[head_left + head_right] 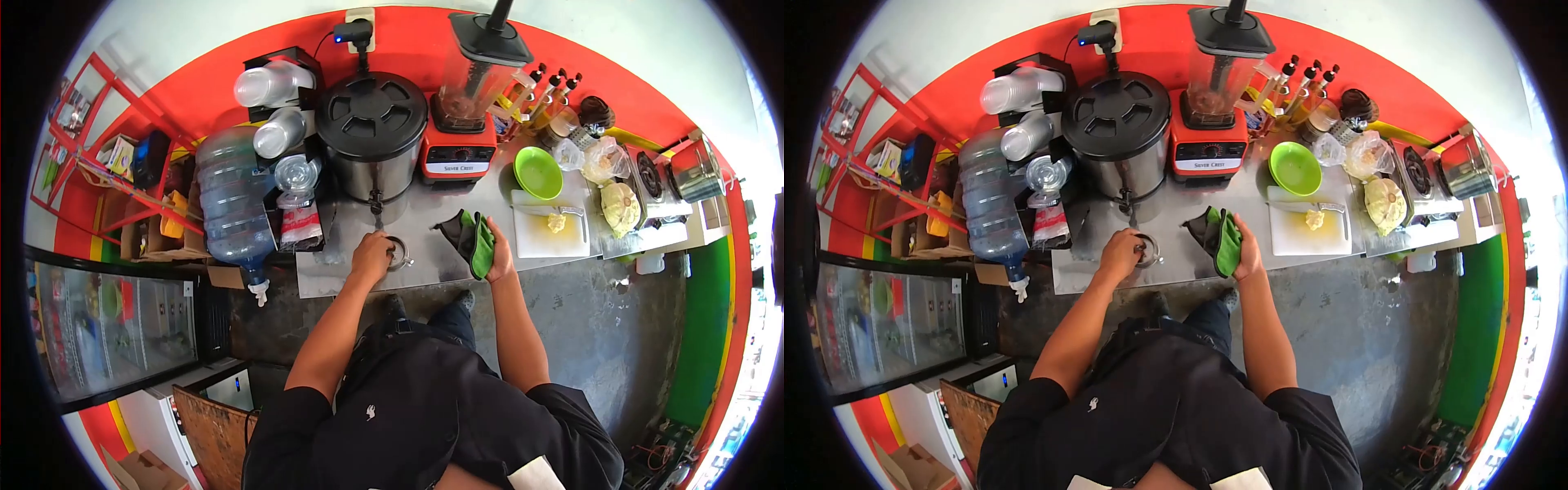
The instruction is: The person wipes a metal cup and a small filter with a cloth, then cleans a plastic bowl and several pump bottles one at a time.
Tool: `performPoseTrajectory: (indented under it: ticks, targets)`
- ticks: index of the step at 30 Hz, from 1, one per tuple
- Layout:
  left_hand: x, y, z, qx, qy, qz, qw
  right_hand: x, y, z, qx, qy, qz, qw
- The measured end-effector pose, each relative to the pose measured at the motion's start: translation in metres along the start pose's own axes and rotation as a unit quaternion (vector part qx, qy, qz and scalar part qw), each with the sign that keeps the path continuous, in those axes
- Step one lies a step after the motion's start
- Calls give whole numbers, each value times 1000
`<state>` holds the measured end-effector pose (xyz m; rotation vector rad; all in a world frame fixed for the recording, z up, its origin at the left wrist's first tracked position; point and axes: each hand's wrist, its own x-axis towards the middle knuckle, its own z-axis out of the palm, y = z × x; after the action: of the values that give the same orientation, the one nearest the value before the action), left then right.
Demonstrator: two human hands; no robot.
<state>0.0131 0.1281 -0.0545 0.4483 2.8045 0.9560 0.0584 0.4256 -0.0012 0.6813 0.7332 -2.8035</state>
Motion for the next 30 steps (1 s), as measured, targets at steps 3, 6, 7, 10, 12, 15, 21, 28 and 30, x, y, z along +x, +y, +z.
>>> performPoseTrajectory:
  ticks: [3, 6, 7, 10, 12, 15, 21, 28, 30]
  targets:
    - [6, 4, -11, 51, -63, 3, 997, -3, -7, 5, -39, 7, 17, 999]
    - [8, 5, -15, 51, -48, 48, 996, -7, -16, 11, -72, -5, 23, 997]
    - [7, 5, -19, 36, -40, 73, 996, -10, -18, 16, -75, -36, 14, 996]
    - [1, 11, -29, 29, 0, 121, 992, -16, -27, 30, -85, -72, -10, 994]
    - [0, 19, -39, 37, 36, 138, 989, -18, -31, 36, -68, -38, -2, 997]
    - [-4, 38, -59, 4, 69, 119, 990, -23, -35, 50, -90, -32, 15, 995]
    - [1, 89, -83, -435, 95, 4, 895, -31, -4, 115, -190, -69, -108, 973]
    - [33, 149, -86, -577, 146, 101, 797, -39, 35, 184, -578, -124, -480, 649]
    - [40, 152, -99, -583, 119, 64, 801, -55, 41, 197, -565, -102, -504, 646]
